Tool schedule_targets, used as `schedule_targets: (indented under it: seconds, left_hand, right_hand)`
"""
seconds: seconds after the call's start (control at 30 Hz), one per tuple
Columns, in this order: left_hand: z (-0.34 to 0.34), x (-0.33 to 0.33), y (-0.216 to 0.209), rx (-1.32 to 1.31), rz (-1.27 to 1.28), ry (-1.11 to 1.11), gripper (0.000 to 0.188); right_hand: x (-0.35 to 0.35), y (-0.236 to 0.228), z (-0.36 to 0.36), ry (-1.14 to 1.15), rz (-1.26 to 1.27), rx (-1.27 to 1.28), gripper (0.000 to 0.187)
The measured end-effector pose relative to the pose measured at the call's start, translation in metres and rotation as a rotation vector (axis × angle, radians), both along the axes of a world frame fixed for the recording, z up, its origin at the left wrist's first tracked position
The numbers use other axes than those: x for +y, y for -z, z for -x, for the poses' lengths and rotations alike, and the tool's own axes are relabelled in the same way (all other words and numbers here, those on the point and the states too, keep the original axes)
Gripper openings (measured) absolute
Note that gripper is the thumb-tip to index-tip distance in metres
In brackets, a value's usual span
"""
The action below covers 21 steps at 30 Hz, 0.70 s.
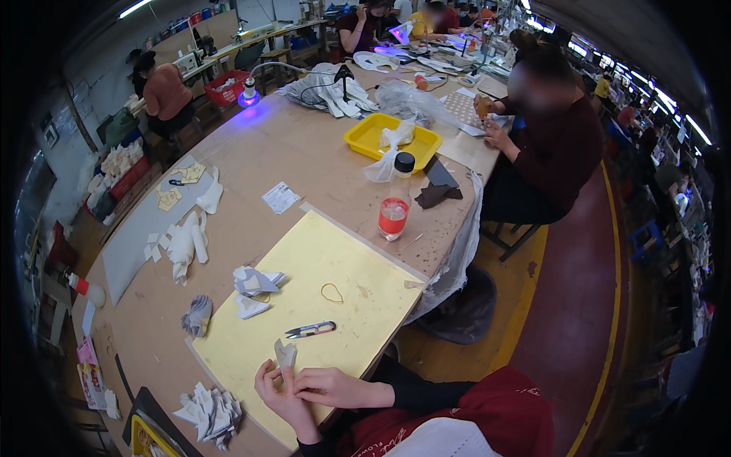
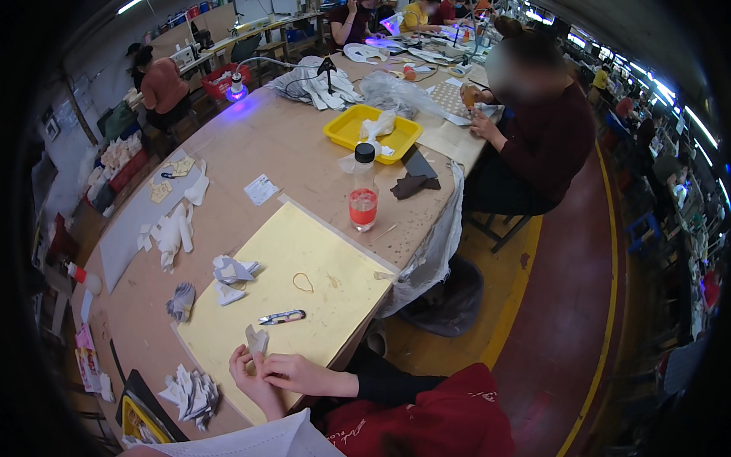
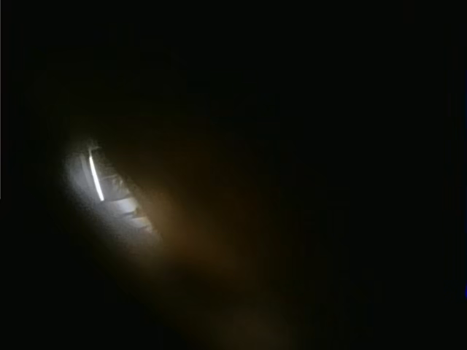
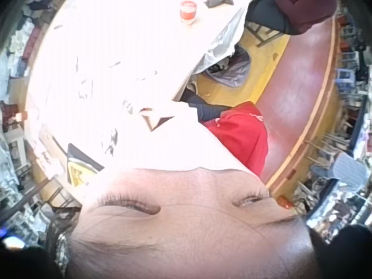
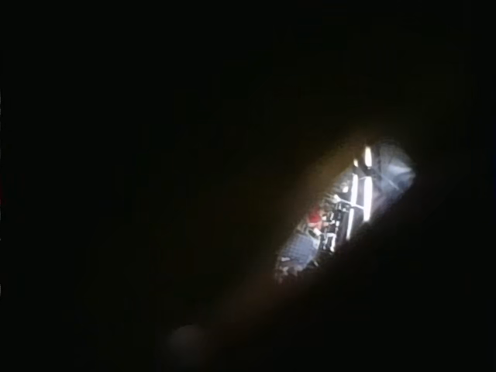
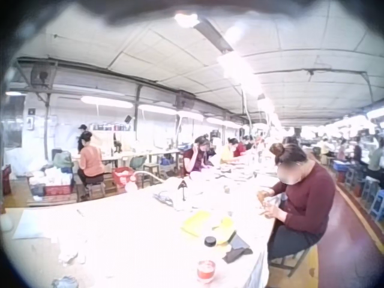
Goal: The person uses a utility knife to trim the edges of small white fabric pieces on a yellow cutting mat. They repeatedly pick up pieces, trim them, and place them into a growing stack. The person also gathers and organizes the trimmed pieces into neat piles.
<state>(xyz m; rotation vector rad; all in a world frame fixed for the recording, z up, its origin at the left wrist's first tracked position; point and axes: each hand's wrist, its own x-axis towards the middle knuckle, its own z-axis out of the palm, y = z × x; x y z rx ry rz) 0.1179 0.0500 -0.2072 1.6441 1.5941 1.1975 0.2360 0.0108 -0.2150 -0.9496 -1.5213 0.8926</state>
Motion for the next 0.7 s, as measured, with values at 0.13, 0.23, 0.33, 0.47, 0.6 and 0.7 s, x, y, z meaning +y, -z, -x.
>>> schedule_targets:
  seconds: [0.13, 0.23, 0.33, 0.47, 0.6, 0.7]
  left_hand:
    - [0.002, 0.000, 0.000, -0.015, 0.016, -0.005, 0.015]
    - [0.000, 0.000, -0.001, -0.013, 0.020, 0.012, 0.013]
    - [0.001, 0.000, -0.002, -0.030, 0.013, 0.011, 0.012]
    - [0.004, -0.002, -0.004, -0.042, 0.050, -0.026, 0.012]
    - [0.000, -0.002, -0.005, -0.034, 0.044, -0.001, 0.013]
    - [-0.002, -0.002, -0.003, -0.040, 0.039, 0.034, 0.012]
  right_hand:
    - [-0.001, -0.003, 0.005, 0.047, 0.016, 0.023, 0.011]
    - [-0.002, -0.005, 0.002, 0.158, -0.020, -0.020, 0.011]
    - [0.004, -0.021, -0.030, 0.465, -0.201, -0.097, 0.015]
    - [-0.008, -0.060, -0.135, 1.071, -0.376, -0.261, 0.015]
    - [-0.056, -0.063, -0.228, 1.458, -0.221, -0.048, 0.015]
    - [-0.090, -0.038, -0.283, 1.649, -0.186, -0.112, 0.011]
